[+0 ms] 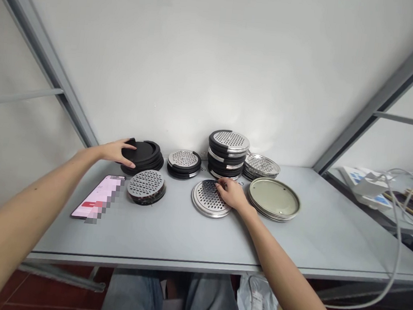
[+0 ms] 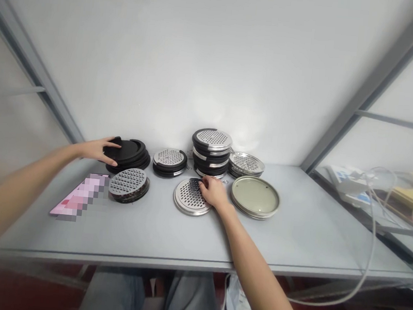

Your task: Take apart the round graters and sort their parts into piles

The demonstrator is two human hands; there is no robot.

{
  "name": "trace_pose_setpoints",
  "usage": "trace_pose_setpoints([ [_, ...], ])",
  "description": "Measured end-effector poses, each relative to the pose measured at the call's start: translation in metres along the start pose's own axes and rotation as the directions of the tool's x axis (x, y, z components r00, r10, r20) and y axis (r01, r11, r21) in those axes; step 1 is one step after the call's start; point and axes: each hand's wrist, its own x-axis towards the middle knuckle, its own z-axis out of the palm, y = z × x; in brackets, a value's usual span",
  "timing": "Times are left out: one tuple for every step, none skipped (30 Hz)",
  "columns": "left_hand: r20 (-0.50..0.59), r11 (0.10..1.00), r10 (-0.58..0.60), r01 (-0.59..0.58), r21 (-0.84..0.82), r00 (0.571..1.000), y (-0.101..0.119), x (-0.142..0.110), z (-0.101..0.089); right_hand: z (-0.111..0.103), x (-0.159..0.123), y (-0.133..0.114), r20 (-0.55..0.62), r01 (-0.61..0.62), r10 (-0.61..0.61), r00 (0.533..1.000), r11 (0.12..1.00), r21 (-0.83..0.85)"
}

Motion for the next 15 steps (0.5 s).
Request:
trace_pose_setpoints([
  [0.010, 1.000, -0.008, 0.008, 0.013, 1.000, 0.000, 0.001, -0.001, 0.000, 0.000, 0.000, 0.001, 0.003, -0.003, 1.000, 1.000, 0.000],
  [0.020, 1.000, -0.015, 0.014, 0.027, 1.000, 0.000, 0.002, -0.001, 0.000, 0.000, 0.000, 0.003, 0.008, -0.008, 1.000, 1.000, -0.001],
  [0.030, 0.999, -0.019, 0.017, 0.042, 0.999, 0.000, 0.003, -0.001, -0.001, 0.000, 0.000, 0.003, 0.014, -0.014, 1.000, 1.000, -0.002],
  [0.039, 0.998, -0.020, 0.018, 0.055, 0.999, 0.000, 0.004, -0.002, -0.001, 0.000, -0.001, 0.003, 0.019, -0.019, 1.000, 1.000, -0.003],
  [0.045, 0.998, -0.021, 0.018, 0.065, 0.999, 0.000, 0.005, -0.002, -0.001, 0.000, -0.001, 0.002, 0.022, -0.022, 1.000, 1.000, -0.004],
  [0.048, 0.997, -0.022, 0.019, 0.072, 0.999, 0.000, 0.006, -0.002, -0.001, 0.000, -0.001, 0.000, 0.023, -0.023, 1.000, 1.000, -0.005],
  [0.049, 0.997, -0.022, 0.019, 0.075, 0.999, 0.000, 0.007, -0.002, -0.001, 0.000, -0.001, -0.001, 0.024, -0.024, 1.000, 1.000, -0.006],
  [0.049, 0.997, -0.023, 0.019, 0.075, 0.999, 0.000, 0.008, -0.003, -0.001, 0.000, 0.000, -0.001, 0.024, -0.024, 1.000, 1.000, -0.007],
  [0.053, 0.997, -0.022, 0.018, 0.075, 0.998, 0.001, 0.008, -0.004, -0.001, 0.000, 0.000, 0.000, 0.023, -0.023, 1.000, 1.000, -0.007],
  [0.060, 0.997, -0.018, 0.013, 0.074, 0.998, 0.001, 0.009, -0.004, -0.001, 0.000, 0.000, 0.001, 0.023, -0.023, 1.000, 1.000, -0.008],
  [0.073, 0.997, -0.014, 0.008, 0.075, 0.997, 0.001, 0.010, -0.006, -0.001, 0.000, 0.000, 0.004, 0.023, -0.023, 1.000, 1.000, -0.008],
  [0.091, 0.997, -0.011, 0.004, 0.078, 0.996, 0.001, 0.010, -0.007, -0.001, 0.000, 0.000, 0.006, 0.023, -0.023, 1.000, 1.000, -0.009],
  [0.110, 0.997, -0.008, -0.001, 0.083, 0.994, 0.002, 0.011, -0.008, -0.001, 0.000, 0.000, 0.008, 0.023, -0.023, 1.000, 1.000, -0.010],
  [0.126, 0.996, -0.008, -0.004, 0.091, 0.992, 0.002, 0.011, -0.009, -0.001, 0.000, 0.000, 0.008, 0.024, -0.024, 1.000, 1.000, -0.012],
  [0.138, 0.995, -0.008, -0.006, 0.101, 0.990, 0.002, 0.012, -0.010, -0.001, 0.000, 0.000, 0.008, 0.025, -0.025, 1.000, 1.000, -0.012],
])
